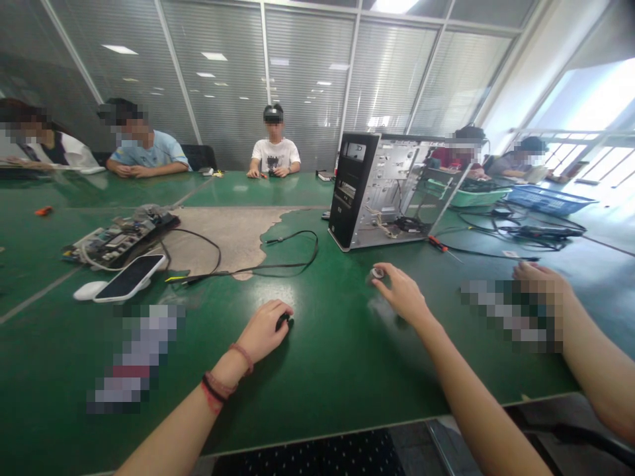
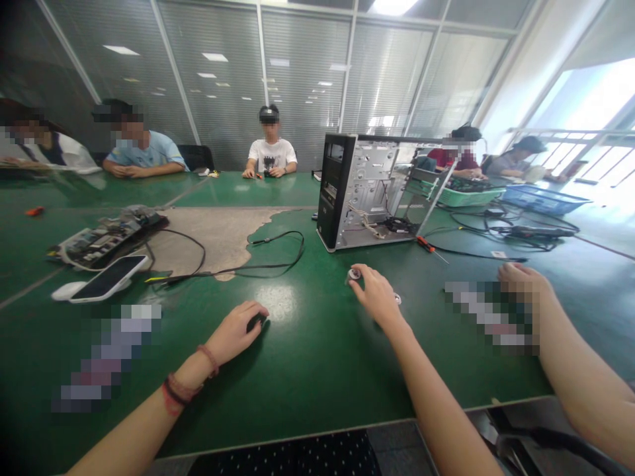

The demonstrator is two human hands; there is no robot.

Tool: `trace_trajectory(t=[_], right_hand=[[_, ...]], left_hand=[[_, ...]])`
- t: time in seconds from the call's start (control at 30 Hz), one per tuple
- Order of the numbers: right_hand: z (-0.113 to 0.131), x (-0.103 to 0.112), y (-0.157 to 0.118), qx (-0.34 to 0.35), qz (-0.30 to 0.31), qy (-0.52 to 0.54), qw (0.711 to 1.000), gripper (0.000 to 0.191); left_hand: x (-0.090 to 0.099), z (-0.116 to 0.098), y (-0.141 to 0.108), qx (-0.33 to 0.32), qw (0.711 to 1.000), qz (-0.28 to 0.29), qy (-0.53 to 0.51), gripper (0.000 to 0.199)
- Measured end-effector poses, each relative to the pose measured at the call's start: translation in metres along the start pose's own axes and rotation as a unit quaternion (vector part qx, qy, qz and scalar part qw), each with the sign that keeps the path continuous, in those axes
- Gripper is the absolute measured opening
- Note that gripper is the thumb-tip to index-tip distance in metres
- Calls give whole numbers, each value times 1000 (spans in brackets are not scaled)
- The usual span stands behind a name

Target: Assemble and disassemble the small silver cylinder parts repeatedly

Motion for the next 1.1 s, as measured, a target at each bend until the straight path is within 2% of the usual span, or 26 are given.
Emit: trace_trajectory(t=[0.13, 0.23, 0.33, 0.4, 0.5, 0.67, 0.8, 0.9, 1.1], right_hand=[[57, -18, -5, 124, 93, 115, 981, 32], [98, -36, -13, 179, 159, 168, 956, 32], [128, -50, -20, 217, 187, 226, 931, 31], [139, -56, -24, 221, 186, 264, 920, 32], [143, -62, -32, 199, 182, 314, 910, 33], [141, -65, -48, 164, 172, 364, 900, 38], [142, -66, -53, 167, 173, 369, 898, 49], [142, -65, -54, 179, 175, 367, 896, 49], [137, -66, -54, 160, 167, 351, 908, 41]], left_hand=[[0, 0, 0, 1, 1000, 4, 5, 20], [1, -2, 0, 4, 1000, 7, 1, 19], [1, -5, 0, -1, 1000, 16, -26, 15], [0, -8, 0, 2, 999, 20, -46, 19], [-2, -11, 1, 15, 998, 22, -61, 27], [-4, -14, 3, 16, 997, 25, -68, 23], [-3, -17, 3, -5, 996, 41, -74, 32], [-1, -19, 2, -19, 996, 50, -70, 36], [-2, -19, 2, -28, 997, 62, -31, 24]])
Point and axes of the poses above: each hand's wrist, its own y-axis towards the middle knuckle, its own x-axis out of the back of the hand, z = x × y, the point moved 4 cm from there along y, towards the middle knuckle, and after that the axes turned 3 degrees about -x, right-handed, at the moved point
